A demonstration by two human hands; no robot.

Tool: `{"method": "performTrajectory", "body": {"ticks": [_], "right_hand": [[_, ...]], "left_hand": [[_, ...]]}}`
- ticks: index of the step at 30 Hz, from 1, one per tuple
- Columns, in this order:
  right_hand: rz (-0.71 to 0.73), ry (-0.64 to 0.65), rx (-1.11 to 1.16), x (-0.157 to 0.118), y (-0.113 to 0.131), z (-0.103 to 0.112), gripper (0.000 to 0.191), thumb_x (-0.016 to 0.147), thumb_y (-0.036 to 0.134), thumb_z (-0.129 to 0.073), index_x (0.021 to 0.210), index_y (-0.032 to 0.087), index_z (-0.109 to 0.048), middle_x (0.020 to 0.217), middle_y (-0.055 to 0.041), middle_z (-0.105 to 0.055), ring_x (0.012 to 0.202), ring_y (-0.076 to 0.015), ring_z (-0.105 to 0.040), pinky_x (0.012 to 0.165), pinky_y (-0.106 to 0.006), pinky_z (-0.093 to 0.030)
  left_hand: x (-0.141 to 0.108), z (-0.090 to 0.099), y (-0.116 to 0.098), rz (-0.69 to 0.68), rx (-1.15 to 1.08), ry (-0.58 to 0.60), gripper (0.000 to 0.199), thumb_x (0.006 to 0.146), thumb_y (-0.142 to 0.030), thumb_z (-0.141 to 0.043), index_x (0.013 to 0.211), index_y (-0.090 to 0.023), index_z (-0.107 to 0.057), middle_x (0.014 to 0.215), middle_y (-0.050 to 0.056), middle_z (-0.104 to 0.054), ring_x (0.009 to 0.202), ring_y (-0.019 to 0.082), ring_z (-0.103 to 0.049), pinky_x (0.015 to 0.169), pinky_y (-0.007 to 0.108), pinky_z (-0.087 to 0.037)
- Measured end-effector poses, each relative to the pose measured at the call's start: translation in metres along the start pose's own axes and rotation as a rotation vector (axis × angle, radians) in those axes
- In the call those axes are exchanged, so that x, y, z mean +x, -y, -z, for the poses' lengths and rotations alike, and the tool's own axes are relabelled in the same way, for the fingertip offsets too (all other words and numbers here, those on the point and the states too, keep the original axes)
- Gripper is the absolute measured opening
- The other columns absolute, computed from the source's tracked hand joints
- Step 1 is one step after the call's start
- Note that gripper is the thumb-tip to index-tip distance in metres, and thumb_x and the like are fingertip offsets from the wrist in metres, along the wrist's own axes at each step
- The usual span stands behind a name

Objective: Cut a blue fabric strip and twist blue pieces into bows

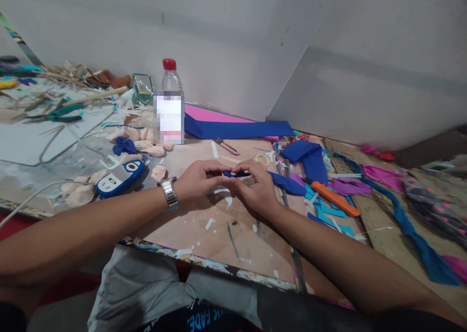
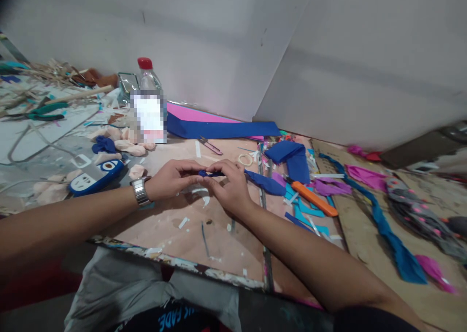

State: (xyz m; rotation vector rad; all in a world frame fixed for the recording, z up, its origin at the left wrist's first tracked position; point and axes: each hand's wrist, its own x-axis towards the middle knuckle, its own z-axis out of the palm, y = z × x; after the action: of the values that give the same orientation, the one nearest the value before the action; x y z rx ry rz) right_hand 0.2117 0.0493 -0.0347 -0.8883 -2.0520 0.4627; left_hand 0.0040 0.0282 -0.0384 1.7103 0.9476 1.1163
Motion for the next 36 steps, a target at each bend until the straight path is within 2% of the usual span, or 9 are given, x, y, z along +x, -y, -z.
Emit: {"method": "performTrajectory", "body": {"ticks": [11,18,22,27,31,36], "right_hand": [[0.029,-0.002,0.017,0.0009,0.0007,0.0011,0.016,0.092,0.04,-0.074,0.091,0.025,-0.069,0.093,-0.0049,-0.075,0.092,-0.0252,-0.068,0.088,-0.043,-0.048],[0.033,0.012,-0.004,0.0003,-0.0026,0.0008,0.011,0.091,0.035,-0.075,0.094,0.025,-0.072,0.096,-0.0047,-0.076,0.095,-0.0258,-0.07,0.09,-0.044,-0.047],[0.024,0.018,-0.004,-0.0007,-0.0042,0.0,0.012,0.091,0.033,-0.077,0.098,0.025,-0.073,0.098,-0.0043,-0.077,0.096,-0.025,-0.07,0.091,-0.044,-0.047],[0.034,0.054,0.001,-0.0017,-0.008,-0.0009,0.018,0.093,0.028,-0.075,0.111,0.028,-0.078,0.103,-0.0042,-0.076,0.1,-0.0236,-0.07,0.093,-0.043,-0.047],[0.035,0.069,0.005,-0.0014,-0.009,-0.0011,0.016,0.093,0.027,-0.075,0.109,0.027,-0.079,0.101,-0.0048,-0.075,0.098,-0.0237,-0.07,0.09,-0.042,-0.047],[0.038,0.072,-0.011,-0.001,-0.0072,-0.0008,0.013,0.093,0.026,-0.074,0.106,0.025,-0.077,0.101,-0.0053,-0.076,0.099,-0.0252,-0.07,0.089,-0.043,-0.047]], "left_hand": [[0.0019,0.001,0.0031,-0.02,0.008,0.016,0.025,0.093,-0.033,-0.07,0.112,-0.019,-0.08,0.113,0.011,-0.076,0.105,0.023,-0.07,0.095,0.036,-0.054],[0.0017,0.0001,0.0043,0.037,-0.099,0.012,0.033,0.097,-0.042,-0.064,0.112,-0.018,-0.081,0.113,0.012,-0.077,0.104,0.023,-0.07,0.096,0.036,-0.052],[0.0027,0.0005,0.0039,0.091,-0.16,0.001,0.032,0.093,-0.043,-0.068,0.105,-0.016,-0.081,0.105,0.01,-0.078,0.093,0.021,-0.069,0.09,0.035,-0.053],[0.0029,-0.0034,0.0018,0.13,-0.257,-0.003,0.025,0.09,-0.035,-0.072,0.107,-0.017,-0.074,0.101,0.007,-0.074,0.083,0.015,-0.064,0.082,0.03,-0.052],[0.0021,-0.0069,-0.0009,0.149,-0.323,-0.033,0.023,0.089,-0.031,-0.073,0.106,-0.017,-0.066,0.092,0.002,-0.068,0.075,0.011,-0.06,0.073,0.024,-0.049],[0.0012,-0.007,-0.0026,0.2,-0.307,-0.025,0.026,0.09,-0.037,-0.073,0.104,-0.017,-0.063,0.087,0.001,-0.066,0.07,0.01,-0.058,0.063,0.021,-0.045]]}}
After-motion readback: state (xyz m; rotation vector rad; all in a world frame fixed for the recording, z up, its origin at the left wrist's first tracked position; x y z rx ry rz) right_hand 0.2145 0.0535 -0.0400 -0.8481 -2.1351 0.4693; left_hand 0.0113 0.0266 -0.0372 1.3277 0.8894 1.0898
